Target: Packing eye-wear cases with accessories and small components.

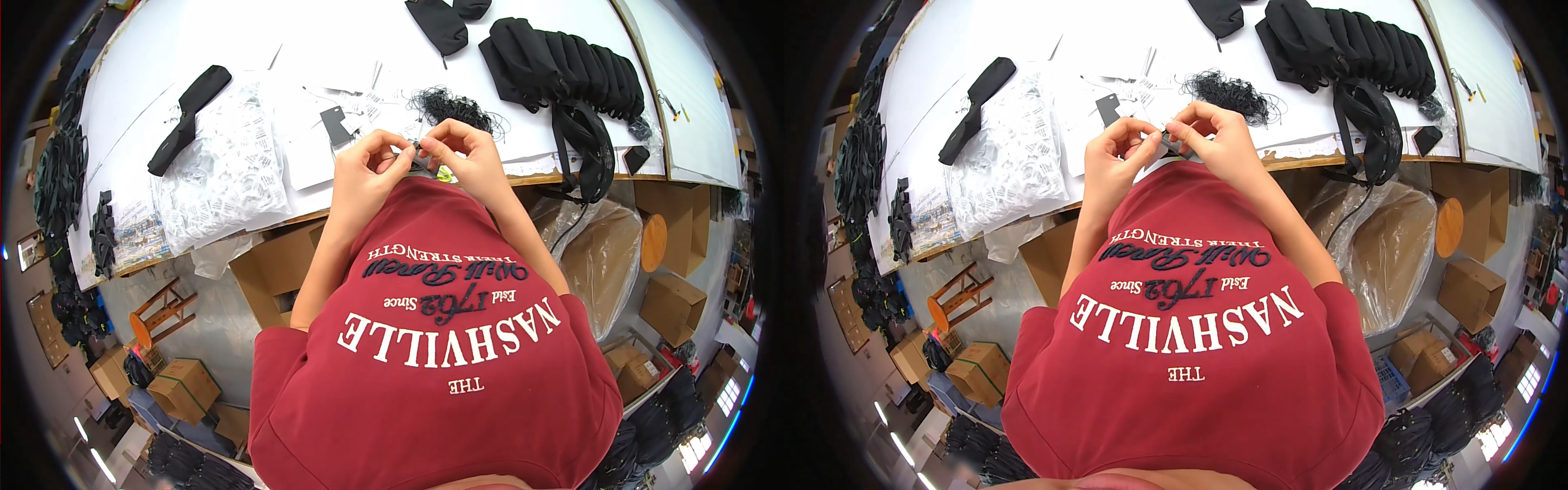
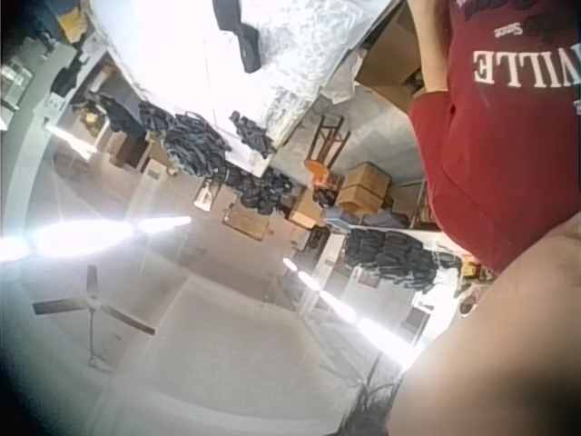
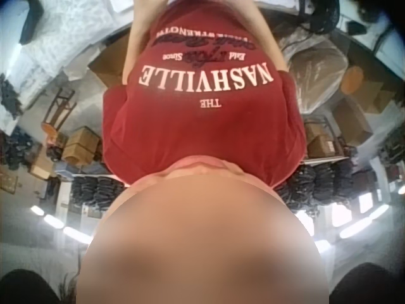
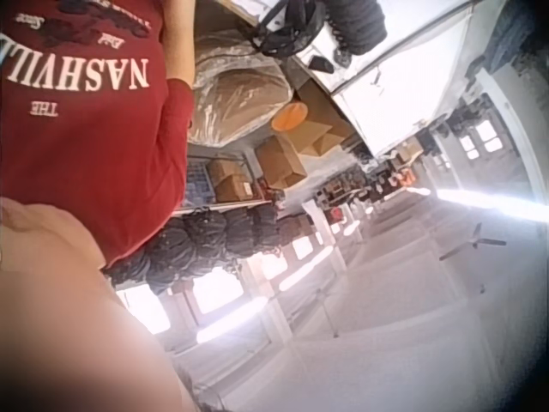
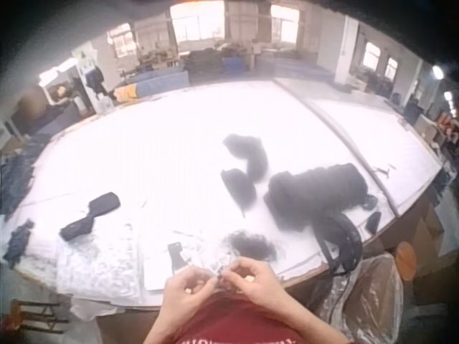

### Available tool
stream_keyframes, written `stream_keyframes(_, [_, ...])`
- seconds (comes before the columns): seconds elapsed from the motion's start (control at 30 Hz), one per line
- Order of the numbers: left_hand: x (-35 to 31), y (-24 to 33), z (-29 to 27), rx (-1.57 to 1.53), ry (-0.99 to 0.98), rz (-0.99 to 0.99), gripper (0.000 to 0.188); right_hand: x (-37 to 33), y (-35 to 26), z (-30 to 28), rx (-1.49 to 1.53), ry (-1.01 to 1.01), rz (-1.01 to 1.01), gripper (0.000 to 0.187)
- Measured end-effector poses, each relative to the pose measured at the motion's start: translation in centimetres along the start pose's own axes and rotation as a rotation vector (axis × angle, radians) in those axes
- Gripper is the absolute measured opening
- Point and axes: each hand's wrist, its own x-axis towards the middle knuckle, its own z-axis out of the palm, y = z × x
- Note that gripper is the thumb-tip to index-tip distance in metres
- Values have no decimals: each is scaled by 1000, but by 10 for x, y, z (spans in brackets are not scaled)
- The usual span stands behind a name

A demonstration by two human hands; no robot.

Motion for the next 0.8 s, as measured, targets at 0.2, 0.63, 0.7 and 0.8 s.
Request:
stream_keyframes(0.2, [1,0,-4,-18,-64,-10,7,-1,-7,-5,-39,-77,3,13])
stream_keyframes(0.63, [14,2,-7,-27,-133,111,7,18,14,-11,-326,-151,-350,29])
stream_keyframes(0.7, [17,5,-11,17,-131,173,7,15,18,-12,-335,-280,-262,29])
stream_keyframes(0.8, [25,3,-19,87,-121,283,7,10,27,-4,-351,-357,-323,28])
